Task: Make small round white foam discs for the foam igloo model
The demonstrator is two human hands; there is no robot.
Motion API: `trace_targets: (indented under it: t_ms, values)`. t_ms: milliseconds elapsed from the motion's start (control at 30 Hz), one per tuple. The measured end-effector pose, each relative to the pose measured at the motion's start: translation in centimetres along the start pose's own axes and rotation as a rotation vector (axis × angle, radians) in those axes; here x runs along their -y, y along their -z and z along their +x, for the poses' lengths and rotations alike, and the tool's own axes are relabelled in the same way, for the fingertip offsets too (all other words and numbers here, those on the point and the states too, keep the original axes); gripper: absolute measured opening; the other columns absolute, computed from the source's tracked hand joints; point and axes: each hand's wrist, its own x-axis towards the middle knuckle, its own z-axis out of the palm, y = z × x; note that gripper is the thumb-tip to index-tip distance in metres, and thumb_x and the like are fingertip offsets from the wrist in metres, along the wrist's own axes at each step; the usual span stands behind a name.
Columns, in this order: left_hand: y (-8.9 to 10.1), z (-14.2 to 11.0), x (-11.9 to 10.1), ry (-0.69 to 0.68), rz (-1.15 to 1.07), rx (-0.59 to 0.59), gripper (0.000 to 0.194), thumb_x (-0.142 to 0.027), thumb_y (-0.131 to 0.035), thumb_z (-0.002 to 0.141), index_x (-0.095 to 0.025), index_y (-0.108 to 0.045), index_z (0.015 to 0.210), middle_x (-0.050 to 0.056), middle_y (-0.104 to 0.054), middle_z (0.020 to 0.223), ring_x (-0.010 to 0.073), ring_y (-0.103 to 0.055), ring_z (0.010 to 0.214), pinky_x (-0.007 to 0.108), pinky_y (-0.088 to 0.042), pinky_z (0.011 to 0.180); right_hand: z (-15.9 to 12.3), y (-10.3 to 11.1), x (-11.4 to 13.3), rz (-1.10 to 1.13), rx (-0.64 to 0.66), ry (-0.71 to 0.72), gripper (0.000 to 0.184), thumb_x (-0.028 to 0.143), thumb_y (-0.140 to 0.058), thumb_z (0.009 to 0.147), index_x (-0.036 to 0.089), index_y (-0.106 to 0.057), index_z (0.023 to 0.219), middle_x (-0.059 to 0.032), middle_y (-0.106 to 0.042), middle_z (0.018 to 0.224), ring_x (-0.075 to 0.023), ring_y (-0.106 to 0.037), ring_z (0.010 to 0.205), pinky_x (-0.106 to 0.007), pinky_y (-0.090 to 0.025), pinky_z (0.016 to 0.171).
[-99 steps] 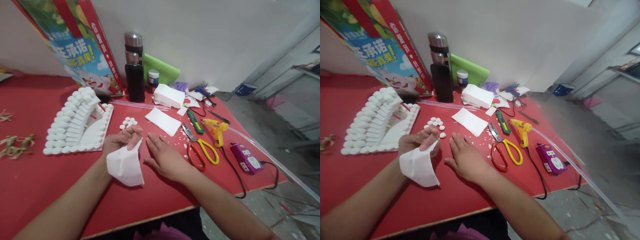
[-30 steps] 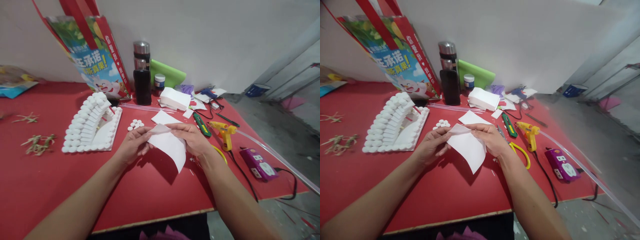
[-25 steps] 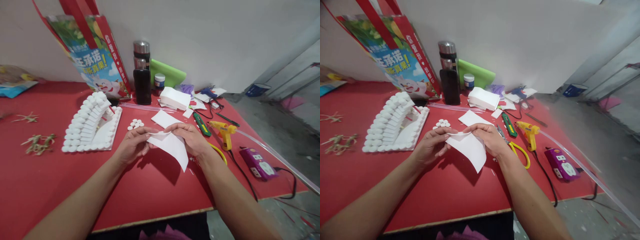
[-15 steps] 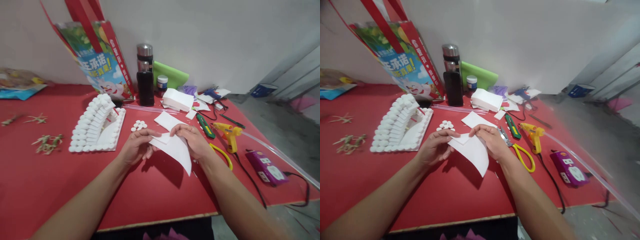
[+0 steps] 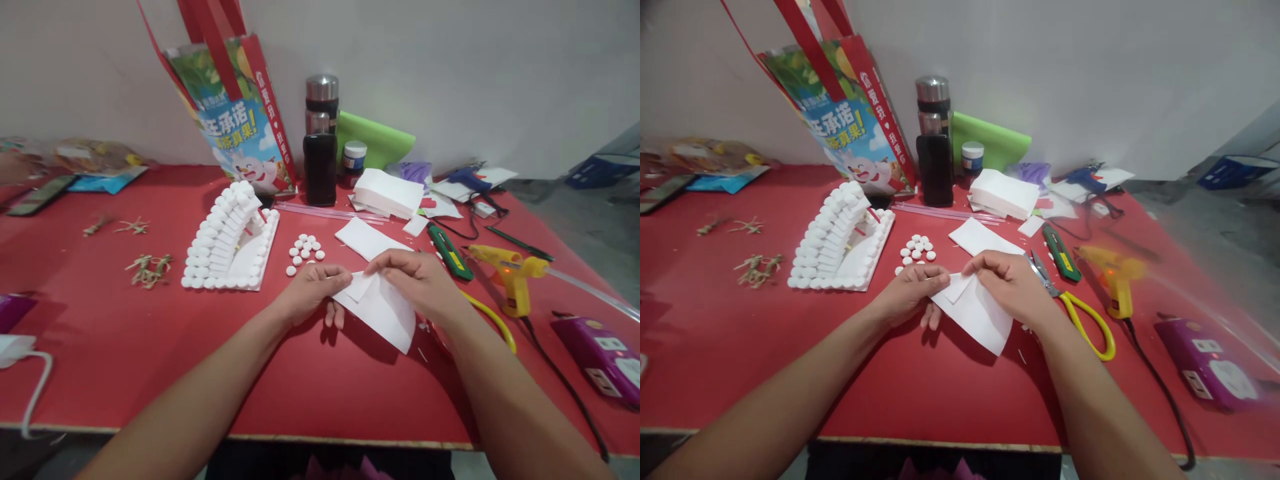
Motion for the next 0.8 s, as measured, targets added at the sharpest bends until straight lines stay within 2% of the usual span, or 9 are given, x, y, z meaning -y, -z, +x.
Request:
trace_targets:
  t_ms: [100, 167, 300, 467, 633, 800]
  values:
    - [-0.21, -0.09, -0.04, -0.018, 0.047, -0.038, 0.044, -0.054, -0.080, 0.086, -0.014, -0.064, 0.082, 0.004, -0.069, 0.053, 0.0155, -0.065, 0.038, 0.017, -0.044, 0.033, -0.05, 0.10, 0.01, 0.074, 0.026, -0.083, 0.039, 0.045, -0.072, 0.085, 0.022, -0.073, 0.117, 0.0018, -0.063, 0.063, -0.0136, -0.051, 0.052, -0.025, -0.035, 0.048]
    - [-0.39, -0.12, -0.06, -0.022, 0.076, -0.059, 0.044, -0.055, -0.078, 0.087, -0.014, -0.064, 0.082, 0.004, -0.069, 0.052, 0.0145, -0.063, 0.036, 0.017, -0.043, 0.033, 0.01, -0.07, -0.03, 0.048, 0.031, -0.151, 0.045, 0.051, -0.081, 0.079, 0.020, -0.075, 0.111, -0.0005, -0.067, 0.067, -0.0153, -0.057, 0.056, -0.025, -0.039, 0.050]
    - [-0.53, -0.09, -0.13, -0.039, 0.086, -0.086, 0.042, -0.054, -0.077, 0.089, -0.014, -0.065, 0.085, 0.003, -0.066, 0.048, 0.0142, -0.062, 0.035, 0.017, -0.042, 0.033, 0.18, -0.28, -0.22, 0.067, 0.052, -0.241, 0.042, 0.053, -0.087, 0.071, 0.016, -0.078, 0.090, -0.0042, -0.072, 0.072, -0.0161, -0.061, 0.059, -0.025, -0.044, 0.050]
    - [-0.47, -0.08, -0.04, -0.049, 0.025, -0.015, 0.039, -0.045, -0.084, 0.085, -0.011, -0.068, 0.097, 0.007, -0.076, 0.065, 0.0152, -0.069, 0.044, 0.019, -0.050, 0.039, 0.14, 0.21, -0.30, 0.152, 0.019, -0.251, 0.039, 0.047, -0.091, 0.069, 0.016, -0.080, 0.089, -0.0028, -0.071, 0.068, -0.0146, -0.060, 0.056, -0.023, -0.042, 0.049]
    - [-0.35, -0.08, 0.06, -0.095, -0.086, -0.058, 0.036, -0.035, -0.083, 0.086, -0.008, -0.075, 0.109, 0.003, -0.071, 0.055, 0.0158, -0.068, 0.043, 0.019, -0.051, 0.040, 0.28, 0.34, -0.58, 0.331, 0.015, -0.236, 0.040, 0.044, -0.093, 0.067, 0.017, -0.084, 0.096, -0.0047, -0.074, 0.074, -0.0145, -0.061, 0.058, -0.025, -0.043, 0.052]
    - [-0.33, -0.16, -0.36, -0.107, -0.171, -0.051, 0.034, -0.027, -0.082, 0.084, -0.008, -0.081, 0.112, 0.004, -0.070, 0.051, 0.0161, -0.067, 0.041, 0.019, -0.050, 0.039, 0.36, 0.65, -0.78, 0.414, 0.026, -0.189, 0.026, 0.033, -0.089, 0.067, 0.019, -0.085, 0.089, -0.0031, -0.072, 0.070, -0.0122, -0.057, 0.055, -0.023, -0.040, 0.050]
